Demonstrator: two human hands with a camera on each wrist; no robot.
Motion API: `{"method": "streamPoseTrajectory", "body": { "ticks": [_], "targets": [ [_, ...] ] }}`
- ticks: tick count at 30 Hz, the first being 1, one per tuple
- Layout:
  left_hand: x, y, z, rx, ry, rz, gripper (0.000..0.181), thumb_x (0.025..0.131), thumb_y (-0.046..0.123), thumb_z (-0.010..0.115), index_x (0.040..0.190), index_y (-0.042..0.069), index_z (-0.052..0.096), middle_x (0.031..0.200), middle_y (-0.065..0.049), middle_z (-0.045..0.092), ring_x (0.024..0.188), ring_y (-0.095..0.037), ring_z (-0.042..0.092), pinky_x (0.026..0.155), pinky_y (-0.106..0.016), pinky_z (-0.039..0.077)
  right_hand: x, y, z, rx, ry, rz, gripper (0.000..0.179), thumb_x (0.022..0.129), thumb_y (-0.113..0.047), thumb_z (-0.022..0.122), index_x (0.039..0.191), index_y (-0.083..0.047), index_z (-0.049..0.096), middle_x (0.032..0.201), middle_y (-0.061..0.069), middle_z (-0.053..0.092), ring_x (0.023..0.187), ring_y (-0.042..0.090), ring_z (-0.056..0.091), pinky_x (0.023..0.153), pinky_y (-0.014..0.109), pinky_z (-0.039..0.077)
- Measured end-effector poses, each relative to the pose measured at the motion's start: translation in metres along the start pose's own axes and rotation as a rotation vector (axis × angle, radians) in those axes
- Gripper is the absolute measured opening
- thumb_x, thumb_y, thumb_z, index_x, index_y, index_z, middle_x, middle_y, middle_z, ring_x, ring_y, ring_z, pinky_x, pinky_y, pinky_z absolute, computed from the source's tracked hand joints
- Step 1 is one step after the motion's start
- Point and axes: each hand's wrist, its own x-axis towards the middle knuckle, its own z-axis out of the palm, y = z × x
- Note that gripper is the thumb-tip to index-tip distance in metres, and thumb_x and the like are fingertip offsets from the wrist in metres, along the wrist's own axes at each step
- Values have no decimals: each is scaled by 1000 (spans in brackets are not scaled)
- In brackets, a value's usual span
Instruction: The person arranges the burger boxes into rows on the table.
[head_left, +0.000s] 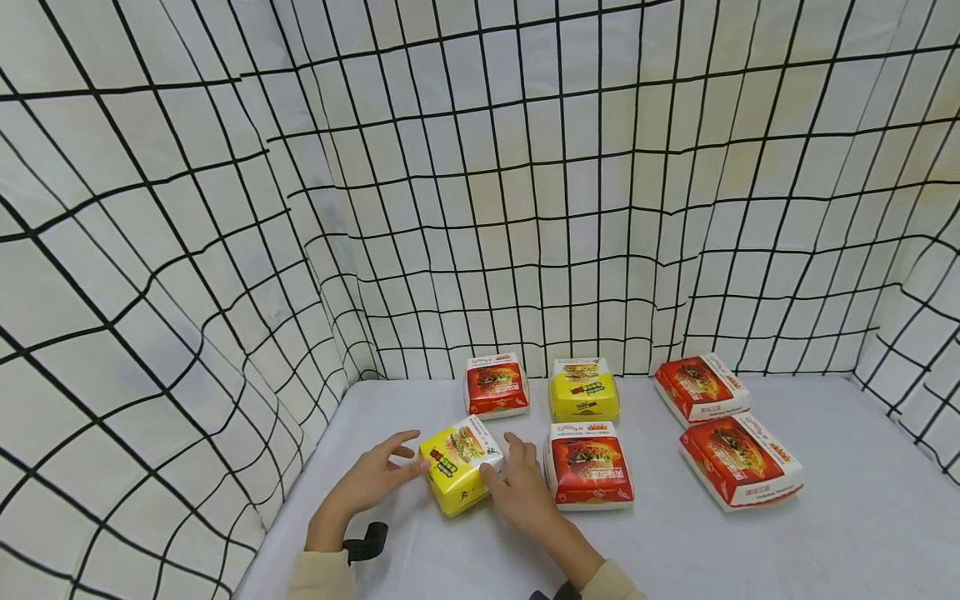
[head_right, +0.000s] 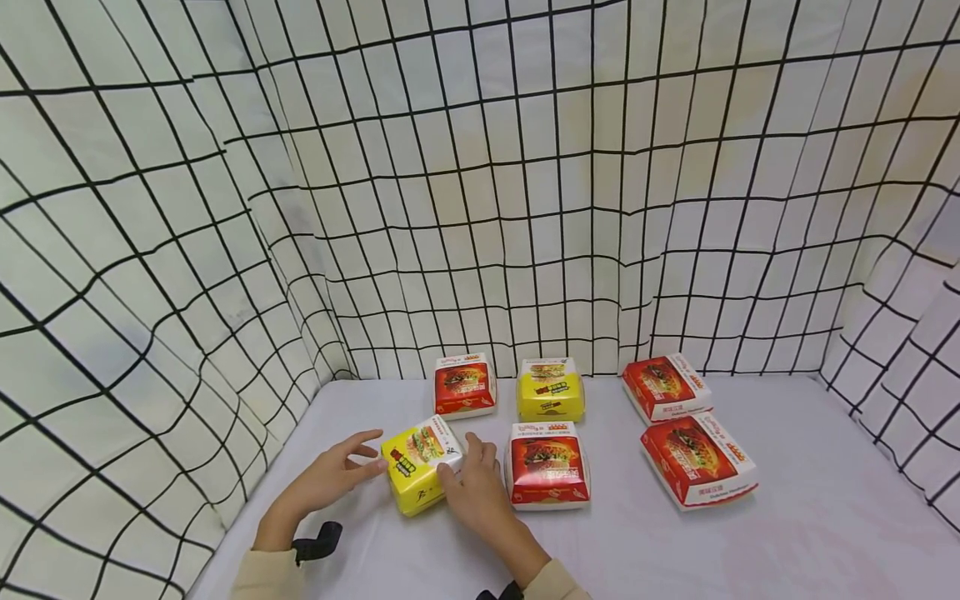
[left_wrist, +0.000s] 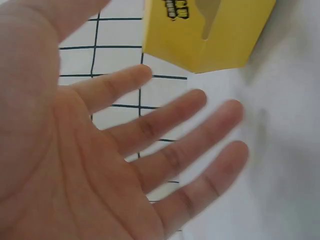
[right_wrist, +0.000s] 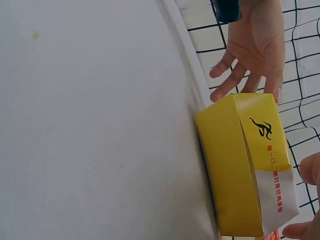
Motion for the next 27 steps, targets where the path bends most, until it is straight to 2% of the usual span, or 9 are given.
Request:
{"method": "streamPoseTrajectory", "body": {
  "ticks": [3, 6, 11, 16, 27],
  "targets": [
    [-4, 2, -3, 45, -20, -26, 76, 92, 54, 70, 152, 15, 47, 128, -14, 67, 104, -28, 66, 83, -49, 55, 1, -1, 0, 0, -6, -4, 69, 101, -37, 61, 155, -4, 34, 140, 23, 45, 122, 34, 53, 106, 62, 45],
    [-5, 3, -3, 50, -51, -28, 73, 93, 53, 70, 151, 14, 49, 117, -11, 70, 91, -24, 67, 79, -45, 54, 1, -1, 0, -1, -20, 5, 68, 102, -38, 60, 156, -6, 34, 142, 23, 45, 124, 34, 53, 107, 62, 45],
    [-5, 3, 1, 14, -98, -15, 68, 94, 51, 68, 150, 16, 50, 101, -6, 68, 77, -20, 65, 70, -37, 47, 1, 1, 0, -19, -39, -7, 65, 102, -39, 59, 153, -6, 38, 132, 20, 48, 111, 29, 54, 96, 55, 50],
    [-3, 3, 5, 10, -97, -23, 69, 94, 51, 69, 150, 16, 49, 102, -5, 68, 77, -20, 65, 69, -37, 46, 1, 0, 0, -34, -45, -19, 62, 101, -40, 60, 148, -5, 42, 122, 17, 49, 101, 26, 51, 83, 47, 48],
    [2, 2, 10, -50, -56, -11, 68, 94, 47, 70, 152, 19, 47, 108, -5, 71, 77, -17, 69, 73, -36, 49, 1, -1, -1, -59, -70, -8, 65, 98, -41, 63, 146, -3, 42, 122, 17, 48, 103, 26, 51, 86, 48, 48]
  ]
}}
